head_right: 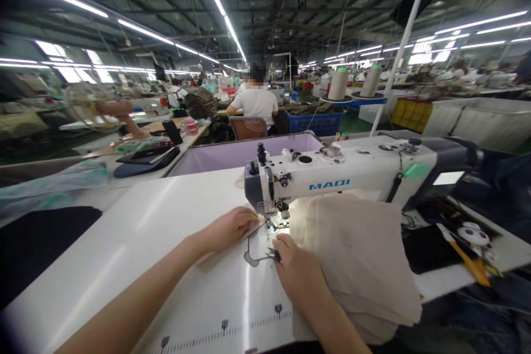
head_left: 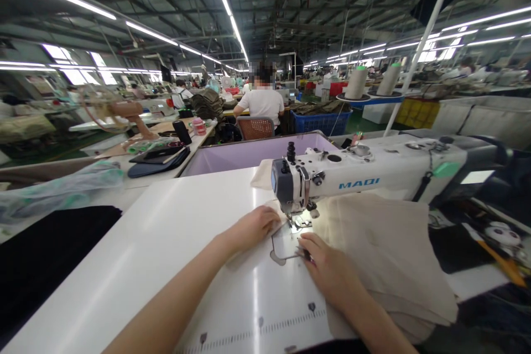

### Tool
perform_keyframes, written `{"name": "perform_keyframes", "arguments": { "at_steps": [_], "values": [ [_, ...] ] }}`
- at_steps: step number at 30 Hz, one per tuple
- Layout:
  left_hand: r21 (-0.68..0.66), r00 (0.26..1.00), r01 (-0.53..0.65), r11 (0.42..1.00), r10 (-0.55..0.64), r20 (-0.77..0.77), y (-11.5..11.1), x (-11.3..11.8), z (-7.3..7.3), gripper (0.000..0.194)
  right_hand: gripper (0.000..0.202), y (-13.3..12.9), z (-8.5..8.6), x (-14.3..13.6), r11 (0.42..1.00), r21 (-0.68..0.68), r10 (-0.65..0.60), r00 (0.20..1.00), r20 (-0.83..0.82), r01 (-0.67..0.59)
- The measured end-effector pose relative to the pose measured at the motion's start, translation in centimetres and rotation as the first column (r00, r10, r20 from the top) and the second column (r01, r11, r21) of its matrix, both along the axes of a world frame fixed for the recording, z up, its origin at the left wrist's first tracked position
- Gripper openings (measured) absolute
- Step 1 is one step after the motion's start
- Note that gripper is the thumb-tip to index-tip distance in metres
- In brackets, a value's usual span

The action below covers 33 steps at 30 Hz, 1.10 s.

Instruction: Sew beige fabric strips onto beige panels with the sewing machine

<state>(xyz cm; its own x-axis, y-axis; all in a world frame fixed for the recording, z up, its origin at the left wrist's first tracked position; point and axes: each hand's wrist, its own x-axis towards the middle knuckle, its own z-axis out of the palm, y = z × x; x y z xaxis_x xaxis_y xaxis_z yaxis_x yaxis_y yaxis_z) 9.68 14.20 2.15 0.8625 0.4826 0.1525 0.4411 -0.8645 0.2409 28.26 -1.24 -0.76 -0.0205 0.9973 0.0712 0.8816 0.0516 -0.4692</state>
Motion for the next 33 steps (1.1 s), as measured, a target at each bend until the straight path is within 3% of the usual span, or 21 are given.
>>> {"name": "perform_keyframes", "arguments": {
  "at_steps": [2,5,7,10,15,17,20,22,27,33],
  "values": [
    [0.053,0.978,-0.169,0.984,0.174,-0.113,-0.8,-0.7,-0.2,0.018,0.042,-0.4,-0.3,0.4,0.997,0.068,-0.031,0.998,-0.048,0.034],
    [0.136,0.868,-0.405,0.904,0.427,-0.254,-2.8,-1.5,-0.6,0.020,0.046,-1.5,-1.1,0.5,0.981,0.190,-0.022,0.992,-0.121,0.045],
    [0.170,0.794,-0.490,0.855,0.518,-0.316,-4.1,-1.8,-0.8,0.022,0.045,-2.3,-1.5,0.2,0.973,0.228,0.047,0.992,-0.115,-0.019],
    [0.190,0.742,-0.530,0.827,0.560,-0.369,-5.2,-2.0,-0.6,0.024,0.044,-3.0,-1.8,-0.5,0.980,0.180,0.088,0.996,0.005,-0.088],
    [0.207,0.727,-0.527,0.824,0.564,-0.392,-5.7,-1.9,0.1,0.022,0.027,-2.7,-0.9,-1.1,1.000,-0.015,0.006,0.990,0.138,-0.004],
    [0.201,0.781,-0.463,0.863,0.505,-0.367,-6.2,-1.4,0.1,0.021,0.023,-2.6,-0.5,-1.1,0.998,-0.060,0.022,0.987,0.158,-0.013],
    [0.165,0.958,-0.160,0.973,0.193,-0.211,-7.5,0.0,-0.8,0.022,0.027,-2.6,-0.1,-1.0,0.997,-0.072,0.052,0.987,0.155,-0.042],
    [0.155,0.994,-0.016,0.988,0.033,-0.108,-8.2,1.1,-1.8,0.025,0.036,-2.5,-0.1,-0.9,0.995,-0.068,0.079,0.988,0.130,-0.071],
    [0.136,0.995,-0.064,0.989,0.074,-0.067,-8.0,2.0,-3.2,0.032,0.043,-1.7,0.0,-0.6,0.989,-0.107,0.113,0.990,0.089,-0.104],
    [0.133,0.996,-0.067,0.989,0.073,-0.044,-6.3,1.5,-2.8,0.031,0.041,-0.4,0.1,-0.7,0.993,-0.080,0.096,0.992,0.085,-0.090]
  ]
}}
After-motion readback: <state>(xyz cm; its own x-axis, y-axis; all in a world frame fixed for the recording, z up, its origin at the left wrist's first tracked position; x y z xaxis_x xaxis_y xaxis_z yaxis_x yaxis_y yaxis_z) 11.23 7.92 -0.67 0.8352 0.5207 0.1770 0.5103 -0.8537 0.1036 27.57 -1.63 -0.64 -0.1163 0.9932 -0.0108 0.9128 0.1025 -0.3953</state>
